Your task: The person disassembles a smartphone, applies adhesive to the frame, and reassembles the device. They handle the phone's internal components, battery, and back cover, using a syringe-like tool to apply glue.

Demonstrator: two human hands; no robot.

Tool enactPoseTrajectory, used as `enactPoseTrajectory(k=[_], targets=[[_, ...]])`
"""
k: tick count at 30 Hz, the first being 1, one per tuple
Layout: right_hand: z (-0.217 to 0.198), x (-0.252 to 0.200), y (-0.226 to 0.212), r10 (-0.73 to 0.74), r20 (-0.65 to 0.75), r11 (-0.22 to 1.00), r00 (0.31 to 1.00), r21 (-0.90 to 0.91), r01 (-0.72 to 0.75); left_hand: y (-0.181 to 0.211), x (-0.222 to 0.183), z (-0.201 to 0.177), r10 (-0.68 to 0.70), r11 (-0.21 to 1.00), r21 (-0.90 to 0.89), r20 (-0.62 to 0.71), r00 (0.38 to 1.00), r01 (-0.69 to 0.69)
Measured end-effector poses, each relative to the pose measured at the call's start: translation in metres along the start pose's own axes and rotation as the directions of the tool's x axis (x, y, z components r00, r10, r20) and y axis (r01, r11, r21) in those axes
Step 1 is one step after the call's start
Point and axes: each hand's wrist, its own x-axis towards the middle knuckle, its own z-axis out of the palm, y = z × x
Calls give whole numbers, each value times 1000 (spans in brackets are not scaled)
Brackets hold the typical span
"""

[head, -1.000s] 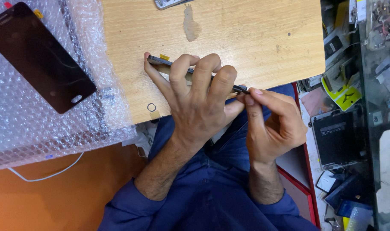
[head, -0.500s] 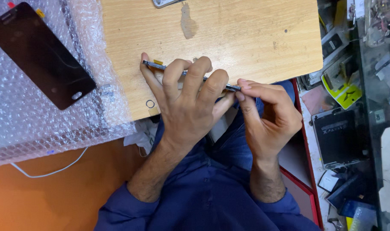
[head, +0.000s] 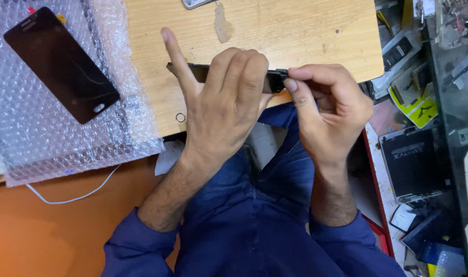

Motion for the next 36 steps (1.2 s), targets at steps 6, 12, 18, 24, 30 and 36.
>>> enactPoseTrajectory(k=[6, 12, 18, 24, 30, 36], targets=[[-6, 17, -28, -40, 42, 995, 998, -94, 44, -5, 8, 12, 8, 995, -98, -75, 997, -15], [-4, 21, -41, -60, 35, 987, 998, -148, 65, -8, 7, 11, 98, 989, -100, -145, 985, -113], [-1, 24, -48, -39, 27, 992, 999, -123, 42, -9, 7, 8, 125, 987, -84, -149, 981, -138], [1, 22, -56, -111, 32, 974, 993, -195, 115, -9, 13, 9, 138, 987, -64, -156, 978, -149], [2, 15, -55, -214, -8, 931, 977, -303, 201, -12, 16, 2, 148, 974, -149, -142, 979, -169], [4, -17, -44, -145, -230, 989, 962, -51, 136, -20, 17, 1, 146, 965, -179, -248, 958, -193]])
